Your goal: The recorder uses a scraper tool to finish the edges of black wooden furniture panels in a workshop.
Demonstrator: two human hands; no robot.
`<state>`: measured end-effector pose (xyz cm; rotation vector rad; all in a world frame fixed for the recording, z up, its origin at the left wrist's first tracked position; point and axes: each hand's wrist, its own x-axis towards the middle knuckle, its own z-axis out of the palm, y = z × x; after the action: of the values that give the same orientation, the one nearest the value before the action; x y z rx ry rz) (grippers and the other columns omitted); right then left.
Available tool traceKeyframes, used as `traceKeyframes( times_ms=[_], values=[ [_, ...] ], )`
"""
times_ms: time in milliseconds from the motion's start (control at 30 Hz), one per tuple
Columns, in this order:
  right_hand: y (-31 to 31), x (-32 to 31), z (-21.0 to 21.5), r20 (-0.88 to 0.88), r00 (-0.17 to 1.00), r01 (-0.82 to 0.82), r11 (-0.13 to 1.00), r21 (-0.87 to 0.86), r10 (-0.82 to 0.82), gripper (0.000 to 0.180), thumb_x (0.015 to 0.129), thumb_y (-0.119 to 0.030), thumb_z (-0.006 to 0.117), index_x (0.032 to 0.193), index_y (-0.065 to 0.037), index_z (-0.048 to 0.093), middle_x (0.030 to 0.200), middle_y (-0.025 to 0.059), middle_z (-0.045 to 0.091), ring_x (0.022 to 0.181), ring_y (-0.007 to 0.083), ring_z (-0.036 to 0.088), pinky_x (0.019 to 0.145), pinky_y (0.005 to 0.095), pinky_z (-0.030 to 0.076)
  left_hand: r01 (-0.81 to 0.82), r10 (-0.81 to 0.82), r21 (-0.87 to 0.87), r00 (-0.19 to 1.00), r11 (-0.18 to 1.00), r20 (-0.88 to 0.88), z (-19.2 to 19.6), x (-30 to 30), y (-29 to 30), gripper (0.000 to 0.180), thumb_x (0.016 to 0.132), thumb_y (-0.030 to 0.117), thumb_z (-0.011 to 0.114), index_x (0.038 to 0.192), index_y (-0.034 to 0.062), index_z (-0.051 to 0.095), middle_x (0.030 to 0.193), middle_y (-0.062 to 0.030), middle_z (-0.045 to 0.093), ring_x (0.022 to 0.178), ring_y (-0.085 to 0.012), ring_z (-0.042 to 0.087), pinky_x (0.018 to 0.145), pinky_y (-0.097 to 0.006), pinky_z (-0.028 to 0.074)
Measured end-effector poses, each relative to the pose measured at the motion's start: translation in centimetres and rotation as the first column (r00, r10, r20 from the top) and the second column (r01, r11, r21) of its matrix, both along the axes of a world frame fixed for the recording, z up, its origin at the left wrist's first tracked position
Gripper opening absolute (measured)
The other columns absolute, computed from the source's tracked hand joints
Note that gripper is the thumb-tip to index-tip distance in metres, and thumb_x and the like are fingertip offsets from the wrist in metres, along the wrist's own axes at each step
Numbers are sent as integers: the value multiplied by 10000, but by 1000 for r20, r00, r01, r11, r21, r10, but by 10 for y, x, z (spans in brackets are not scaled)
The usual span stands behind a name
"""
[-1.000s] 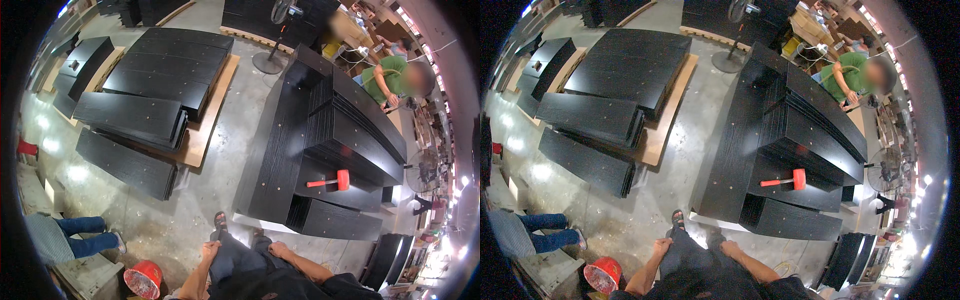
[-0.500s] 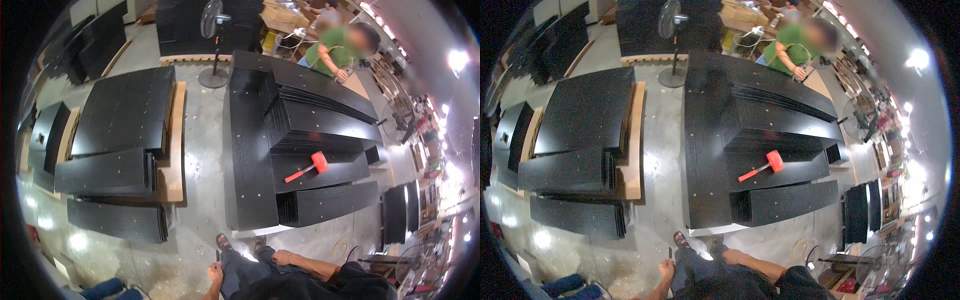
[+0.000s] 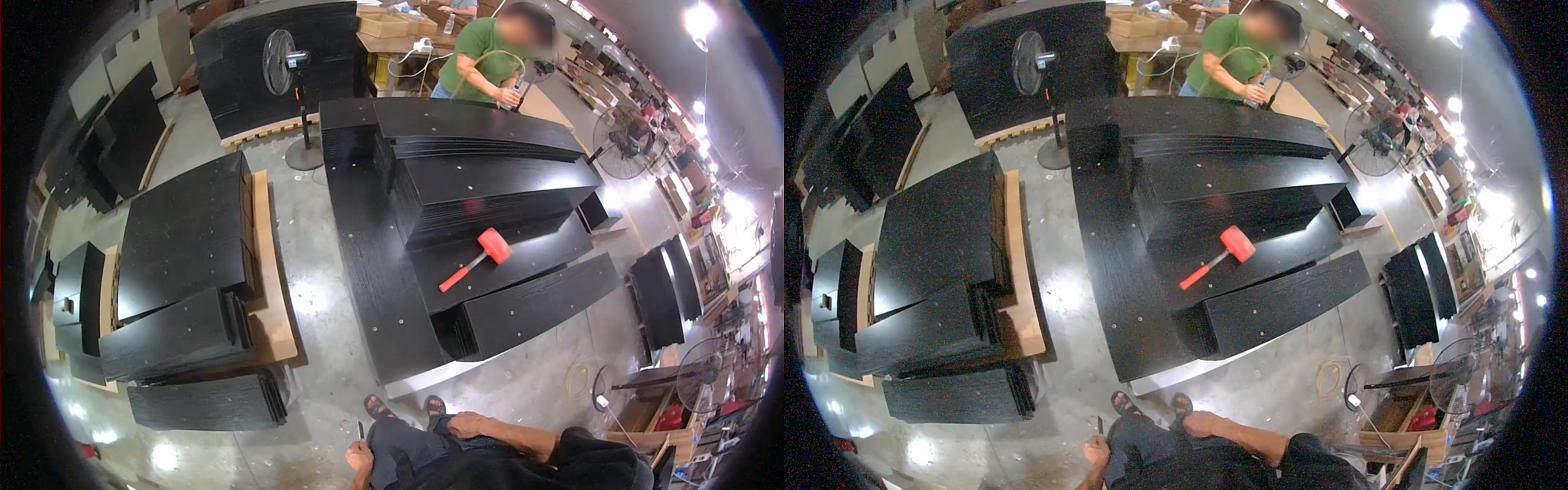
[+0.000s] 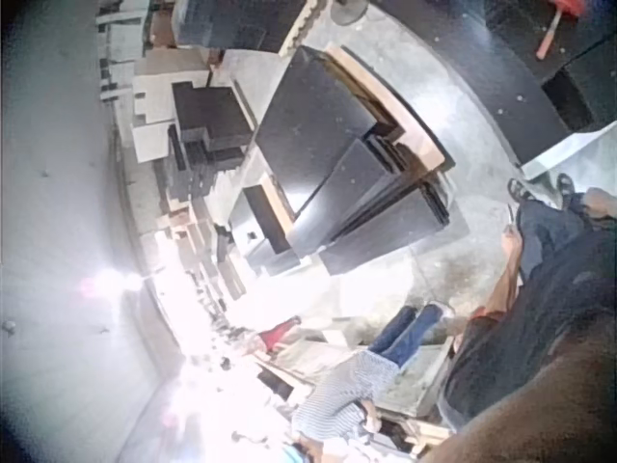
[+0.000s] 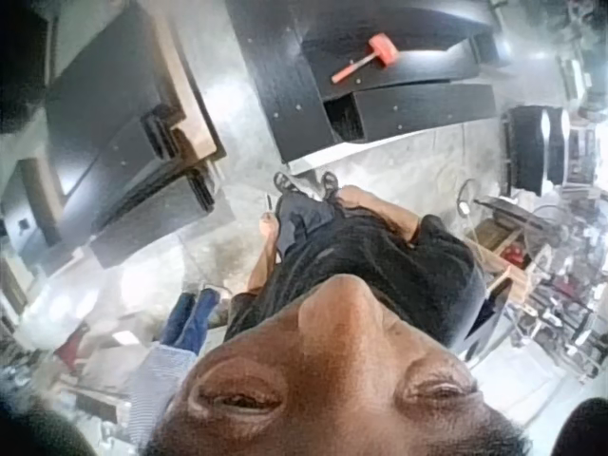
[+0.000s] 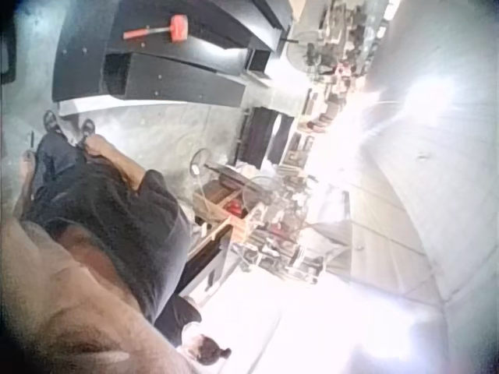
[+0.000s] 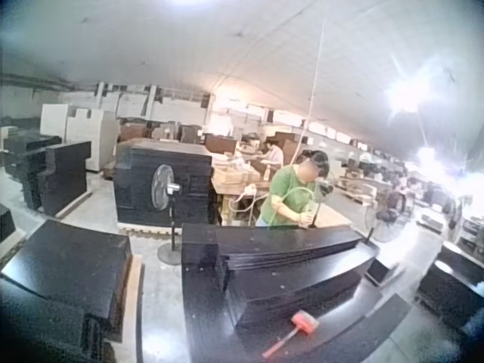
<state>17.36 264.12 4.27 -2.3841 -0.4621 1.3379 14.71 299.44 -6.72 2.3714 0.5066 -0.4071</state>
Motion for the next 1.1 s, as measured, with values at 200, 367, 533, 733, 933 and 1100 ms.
traceKeyframes(
  times_ms=[200,367,533,733,933,1100],
  values=[
    [-30,-24,-11,26,1000,-15,989,150,12,233,884,-142,513,885,32,668,785,199,674,733,375,662,635,484,503,-123,124,-32,992,992,37,-1,-33,-31,328,865,266,576,733,-4,705,703,-209,670,696,-392,669,667,-488,499],
    [-76,-53,-16,84,996,-56,986,159,43,204,842,-139,540,838,5,684,764,198,673,716,372,662,630,482,505,-135,135,20,991,991,26,5,-61,-72,315,881,254,590,758,-13,704,713,-209,675,695,-381,676,669,-476,508],
    [-109,-70,-1,64,996,-78,981,180,67,173,778,-138,578,807,-9,690,802,217,682,741,391,669,673,499,523,-87,79,106,993,991,82,4,-92,-98,309,890,229,599,779,-44,691,683,-232,655,670,-386,671,661,-479,506],
    [-132,-82,10,85,995,-63,970,234,44,201,818,-163,565,862,-3,677,828,250,671,776,418,664,698,522,521,-178,178,0,982,984,67,39,-114,-125,297,876,222,614,750,-33,700,698,-233,660,703,-382,676,670,-461,507],
    [-135,-85,13,71,993,-109,964,243,94,264,896,-200,512,936,9,668,885,264,669,834,439,656,756,523,518,-219,218,61,976,974,12,30,-147,-120,343,879,273,602,790,-36,720,706,-230,676,671,-359,677,672,-442,515],
    [-127,-80,30,48,993,-116,959,259,107,257,897,-190,506,950,0,670,885,270,666,832,439,655,755,521,518,-523,511,-143,852,840,-119,49,-186,-110,407,869,341,612,819,-46,729,658,-195,668,631,-244,643,647,-411,499]
  ],
)
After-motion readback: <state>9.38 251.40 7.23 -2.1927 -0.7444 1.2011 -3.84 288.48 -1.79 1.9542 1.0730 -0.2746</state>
